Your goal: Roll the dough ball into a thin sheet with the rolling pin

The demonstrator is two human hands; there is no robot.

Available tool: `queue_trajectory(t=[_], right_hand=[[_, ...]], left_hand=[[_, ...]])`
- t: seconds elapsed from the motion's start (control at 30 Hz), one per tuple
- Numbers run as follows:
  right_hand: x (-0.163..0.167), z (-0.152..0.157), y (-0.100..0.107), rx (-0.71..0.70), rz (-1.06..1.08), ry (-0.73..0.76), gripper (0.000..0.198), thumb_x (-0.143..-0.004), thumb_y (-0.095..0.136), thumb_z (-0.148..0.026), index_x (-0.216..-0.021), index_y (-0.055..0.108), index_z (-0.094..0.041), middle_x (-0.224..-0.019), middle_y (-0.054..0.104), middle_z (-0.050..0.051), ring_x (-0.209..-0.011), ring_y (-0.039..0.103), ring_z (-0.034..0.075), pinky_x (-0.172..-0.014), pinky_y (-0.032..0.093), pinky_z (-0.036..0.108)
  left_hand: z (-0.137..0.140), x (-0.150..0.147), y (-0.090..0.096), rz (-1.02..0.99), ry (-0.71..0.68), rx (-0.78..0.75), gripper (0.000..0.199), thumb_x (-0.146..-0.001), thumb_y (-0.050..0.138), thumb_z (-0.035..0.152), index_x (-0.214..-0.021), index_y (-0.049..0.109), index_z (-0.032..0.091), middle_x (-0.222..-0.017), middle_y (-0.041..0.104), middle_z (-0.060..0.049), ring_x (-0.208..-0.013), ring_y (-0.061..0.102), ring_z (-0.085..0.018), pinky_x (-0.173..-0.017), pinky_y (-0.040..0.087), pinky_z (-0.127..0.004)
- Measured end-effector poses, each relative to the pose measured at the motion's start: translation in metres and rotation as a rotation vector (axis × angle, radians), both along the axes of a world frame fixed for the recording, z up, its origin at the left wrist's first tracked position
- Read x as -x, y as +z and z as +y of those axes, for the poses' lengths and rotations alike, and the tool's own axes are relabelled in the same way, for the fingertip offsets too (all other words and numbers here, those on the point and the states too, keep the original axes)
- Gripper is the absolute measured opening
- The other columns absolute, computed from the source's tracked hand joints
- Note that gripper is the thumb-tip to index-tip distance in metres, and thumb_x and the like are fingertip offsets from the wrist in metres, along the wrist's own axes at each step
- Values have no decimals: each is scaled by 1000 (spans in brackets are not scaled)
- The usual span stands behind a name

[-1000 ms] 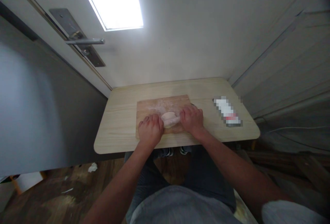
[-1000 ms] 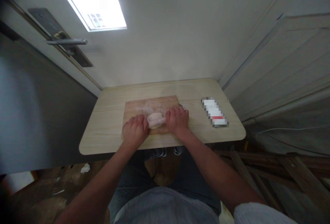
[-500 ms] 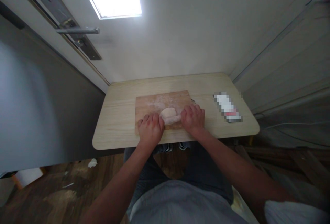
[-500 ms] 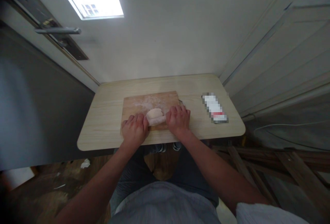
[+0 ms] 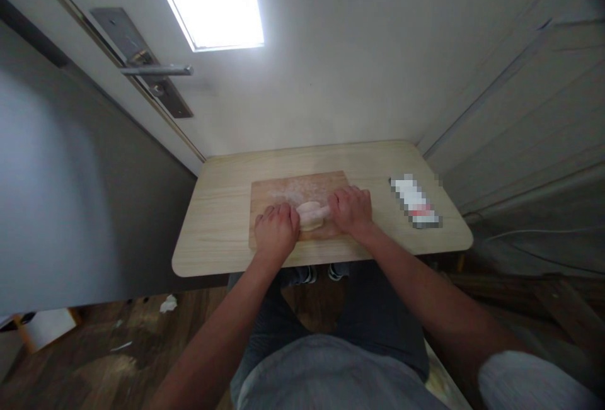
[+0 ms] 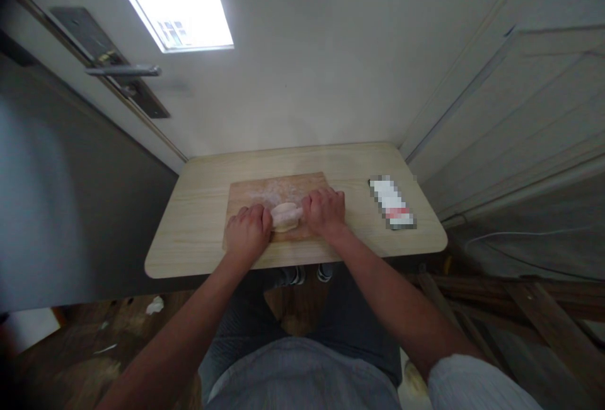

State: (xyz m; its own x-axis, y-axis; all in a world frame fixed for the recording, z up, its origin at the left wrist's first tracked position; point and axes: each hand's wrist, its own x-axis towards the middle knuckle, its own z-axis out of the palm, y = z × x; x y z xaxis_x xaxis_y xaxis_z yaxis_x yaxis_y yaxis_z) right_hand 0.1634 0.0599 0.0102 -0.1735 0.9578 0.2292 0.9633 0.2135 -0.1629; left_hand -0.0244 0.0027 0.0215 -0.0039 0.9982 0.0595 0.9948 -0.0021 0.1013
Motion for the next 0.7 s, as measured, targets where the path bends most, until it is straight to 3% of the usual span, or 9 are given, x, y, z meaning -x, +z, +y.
queue_trajectory(t=[0.23,0.47,0.7], right_hand=[[-3,0,-13,-21,-16,20,32,-93,41,-25,-76,67,-16,-86,69,10,-82,54,22,-68,23,34],[-2,-4,-12,-17,-25,-1,31,-93,41,-25,-78,67,-16,-89,70,10,-88,56,23,-70,26,34],[4,-22,-1,75,-65,-54,43,-96,37,-31,-80,74,-14,-91,74,14,-89,61,25,-74,31,36]], left_hand=[[-3,-1,-7,-12,11,-18,38,-102,27,36,-98,61,19,-95,67,-13,-103,57,-29,-79,36,-37],[-2,-2,-11,10,16,-23,39,-102,27,37,-100,62,19,-98,68,-13,-104,58,-29,-82,37,-38],[16,12,-4,17,-120,-12,37,-101,30,33,-97,64,18,-99,70,-13,-101,60,-27,-83,39,-37]])
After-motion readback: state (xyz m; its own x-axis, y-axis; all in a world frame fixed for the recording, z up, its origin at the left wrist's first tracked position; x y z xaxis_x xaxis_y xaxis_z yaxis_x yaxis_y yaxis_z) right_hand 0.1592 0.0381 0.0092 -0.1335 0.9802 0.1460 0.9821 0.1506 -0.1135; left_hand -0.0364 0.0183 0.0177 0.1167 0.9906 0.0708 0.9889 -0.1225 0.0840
